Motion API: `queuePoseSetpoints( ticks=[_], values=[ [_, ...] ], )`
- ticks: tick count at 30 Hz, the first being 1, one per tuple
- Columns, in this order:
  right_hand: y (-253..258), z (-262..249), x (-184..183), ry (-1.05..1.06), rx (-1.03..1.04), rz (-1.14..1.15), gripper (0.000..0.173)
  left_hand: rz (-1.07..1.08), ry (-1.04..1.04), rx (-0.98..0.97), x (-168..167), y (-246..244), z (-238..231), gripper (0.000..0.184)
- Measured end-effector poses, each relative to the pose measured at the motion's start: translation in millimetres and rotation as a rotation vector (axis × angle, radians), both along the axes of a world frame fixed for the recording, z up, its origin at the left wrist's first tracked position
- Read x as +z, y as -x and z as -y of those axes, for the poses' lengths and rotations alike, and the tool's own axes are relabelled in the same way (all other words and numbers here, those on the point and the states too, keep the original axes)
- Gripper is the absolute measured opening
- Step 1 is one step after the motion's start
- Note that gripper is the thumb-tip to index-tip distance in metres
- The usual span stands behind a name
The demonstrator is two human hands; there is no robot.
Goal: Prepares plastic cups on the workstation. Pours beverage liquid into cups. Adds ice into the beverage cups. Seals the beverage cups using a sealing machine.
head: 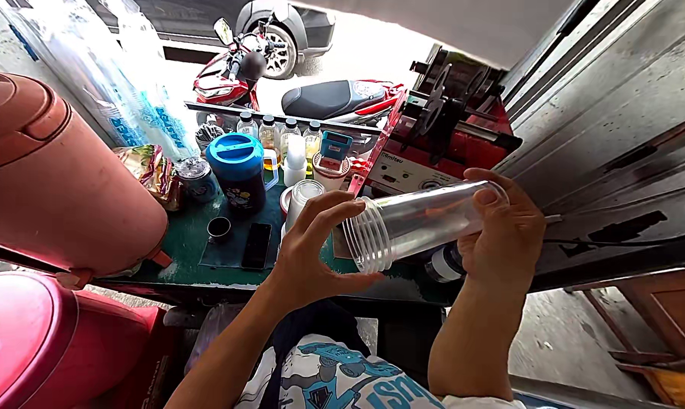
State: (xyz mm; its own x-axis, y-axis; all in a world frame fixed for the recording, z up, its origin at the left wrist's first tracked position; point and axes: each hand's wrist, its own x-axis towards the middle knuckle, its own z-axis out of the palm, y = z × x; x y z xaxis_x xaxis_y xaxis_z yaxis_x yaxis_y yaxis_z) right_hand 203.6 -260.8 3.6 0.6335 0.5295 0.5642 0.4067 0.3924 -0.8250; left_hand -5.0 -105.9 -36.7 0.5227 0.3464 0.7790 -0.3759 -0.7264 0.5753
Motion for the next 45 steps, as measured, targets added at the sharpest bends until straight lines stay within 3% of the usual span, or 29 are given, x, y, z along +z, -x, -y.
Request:
queuePoseSetpoints(
  ticks=[5, 8, 10, 11, 13, 15, 17, 21, 23, 25, 28, 32, 35, 37, 39, 43, 45],
  values=[
    [-17.3, 11.3, -25.0, 0.009, -0.144, -0.103, 0.024, -0.186, -0.031, 0.084, -17.7, 12.5, -3.6, 0.122],
    [-33.5, 23.6, -59.7, 0.186, -0.415, -0.006, 0.03, -0.133, 0.15, 0.268, -78.8, 30.1, -36.6, 0.14],
    [-35.5, 17.6, -90.6, 0.432, -0.519, 0.165, 0.053, -0.227, 0.292, 0.309, -136.8, 31.2, -58.1, 0.15],
    [-36.7, 8.2, -110.6, 0.547, -0.503, 0.243, 0.062, -0.31, 0.36, 0.3, -167.3, 27.2, -62.7, 0.151],
    [-40.6, -21.0, -161.6, 0.709, -0.391, 0.371, 0.063, -0.428, 0.5, 0.297, -216.6, 11.3, -62.6, 0.145],
    [-40.9, -45.3, -214.2, 0.83, -0.27, 0.466, 0.057, -0.455, 0.552, 0.338, -236.9, -3.6, -58.6, 0.128],
    [-37.8, -56.7, -246.9, 0.883, -0.195, 0.504, 0.057, -0.427, 0.507, 0.357, -234.8, -12.8, -57.6, 0.114],
    [-37.1, -58.4, -253.7, 0.854, -0.196, 0.467, 0.083, -0.346, 0.568, 0.383, -214.6, -10.6, -50.0, 0.11],
    [-39.7, -56.9, -250.0, 0.827, -0.225, 0.453, 0.088, -0.232, 0.671, 0.413, -181.7, -9.0, -47.5, 0.109],
    [-43.2, -56.2, -247.2, 0.831, -0.221, 0.436, 0.085, -0.167, 0.645, 0.531, -136.1, -11.3, -60.0, 0.109],
    [-51.0, -55.0, -244.9, 0.882, -0.147, 0.395, 0.075, 0.021, 0.436, 0.671, -69.2, -30.4, -120.9, 0.095],
    [-55.4, -53.9, -248.9, 0.898, -0.086, 0.363, 0.065, 0.29, 0.24, 0.547, -30.5, -74.1, -234.1, 0.093],
    [-55.1, -53.5, -250.5, 0.893, -0.074, 0.334, 0.065, 0.202, 0.323, 0.59, -10.8, -118.0, -274.7, 0.106],
    [-54.6, -54.0, -251.5, 0.877, -0.081, 0.33, 0.066, 0.104, 0.466, 0.658, 11.7, -151.7, -270.0, 0.101],
    [-55.3, -54.6, -251.9, 0.872, -0.075, 0.317, 0.066, 0.04, 0.562, 0.735, 6.6, -175.5, -278.5, 0.099],
    [-61.6, -53.1, -255.2, 0.888, -0.059, 0.31, 0.067, -0.09, 0.568, 1.048, -73.3, -194.2, -349.1, 0.116],
    [-65.1, -51.8, -256.4, 0.884, -0.059, 0.324, 0.067, -0.177, 0.615, 1.122, -88.3, -200.8, -351.8, 0.115]
  ],
)
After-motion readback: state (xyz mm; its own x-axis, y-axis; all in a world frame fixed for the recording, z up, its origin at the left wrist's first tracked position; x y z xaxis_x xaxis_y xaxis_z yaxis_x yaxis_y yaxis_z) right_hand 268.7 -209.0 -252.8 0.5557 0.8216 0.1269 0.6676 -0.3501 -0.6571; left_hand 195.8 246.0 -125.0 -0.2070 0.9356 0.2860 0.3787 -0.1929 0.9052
